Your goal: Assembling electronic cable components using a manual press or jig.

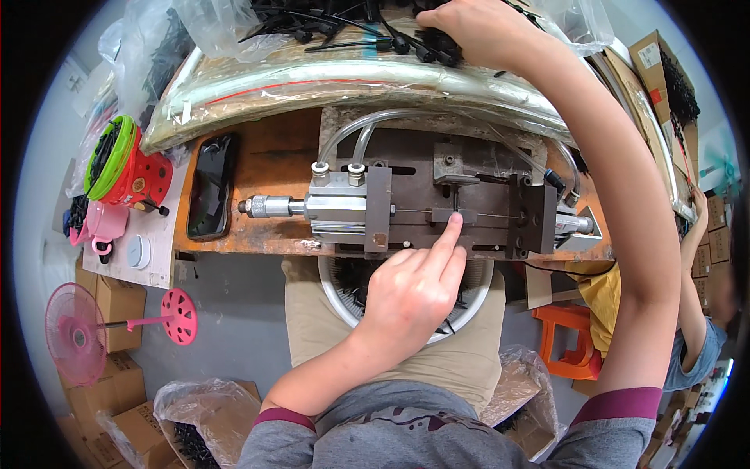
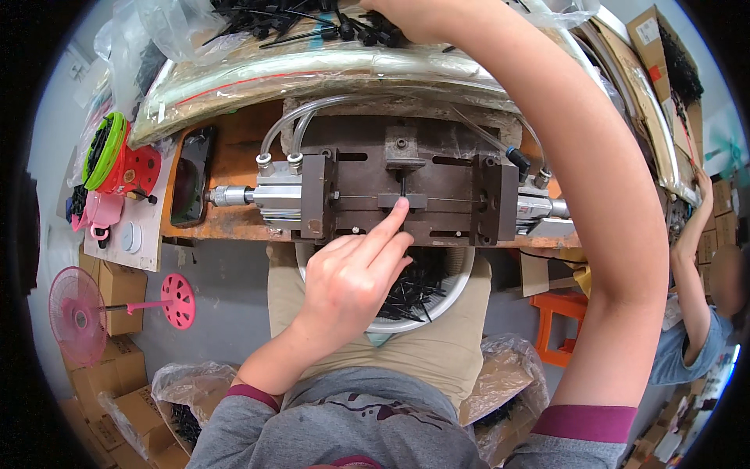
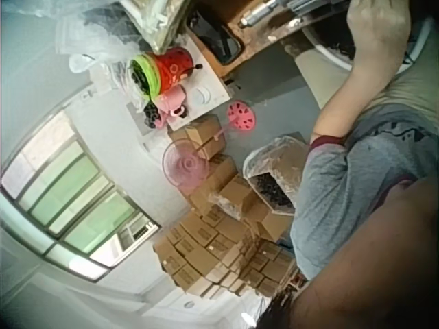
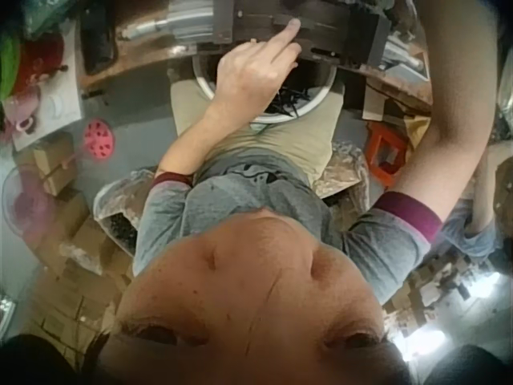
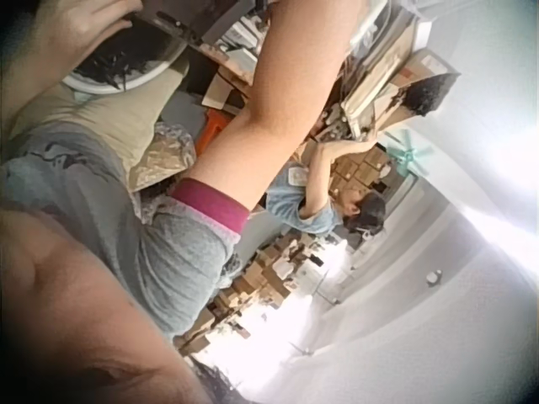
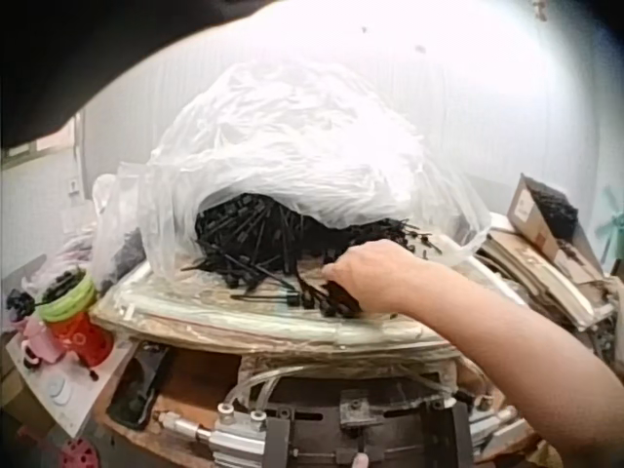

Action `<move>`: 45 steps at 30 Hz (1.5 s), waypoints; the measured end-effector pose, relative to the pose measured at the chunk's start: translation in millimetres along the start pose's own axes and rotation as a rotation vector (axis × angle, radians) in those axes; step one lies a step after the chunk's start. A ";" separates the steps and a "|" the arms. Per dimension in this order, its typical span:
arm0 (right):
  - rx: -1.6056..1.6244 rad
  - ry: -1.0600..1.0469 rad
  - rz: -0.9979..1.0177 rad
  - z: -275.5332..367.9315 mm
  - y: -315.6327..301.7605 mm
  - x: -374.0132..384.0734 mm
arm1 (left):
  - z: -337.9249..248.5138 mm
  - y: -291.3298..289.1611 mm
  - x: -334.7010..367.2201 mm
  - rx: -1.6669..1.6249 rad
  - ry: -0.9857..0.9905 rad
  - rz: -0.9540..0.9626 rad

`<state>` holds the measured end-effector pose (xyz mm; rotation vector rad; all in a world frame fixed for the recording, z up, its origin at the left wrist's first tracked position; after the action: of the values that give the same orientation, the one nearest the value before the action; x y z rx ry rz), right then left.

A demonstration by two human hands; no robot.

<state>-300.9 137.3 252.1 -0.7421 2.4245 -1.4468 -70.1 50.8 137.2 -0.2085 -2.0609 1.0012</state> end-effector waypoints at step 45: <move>2.486 0.347 -0.526 30.9 -12.5 -179.1 | 15.7 -38.5 32.9 -0.885 -0.112 -0.385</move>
<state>-131.9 203.3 236.0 -0.2028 -0.7804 -2.9066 -95.8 31.0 179.1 -0.1913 -2.4009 -0.1746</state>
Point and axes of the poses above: each hand's wrist, its own x-axis towards the middle knuckle, its own y-axis out of the palm, z = x × y, the point moved 5 cm from there along x, towards the middle knuckle, and after that the axes turned 4 degrees about y, right-handed, at the moved point
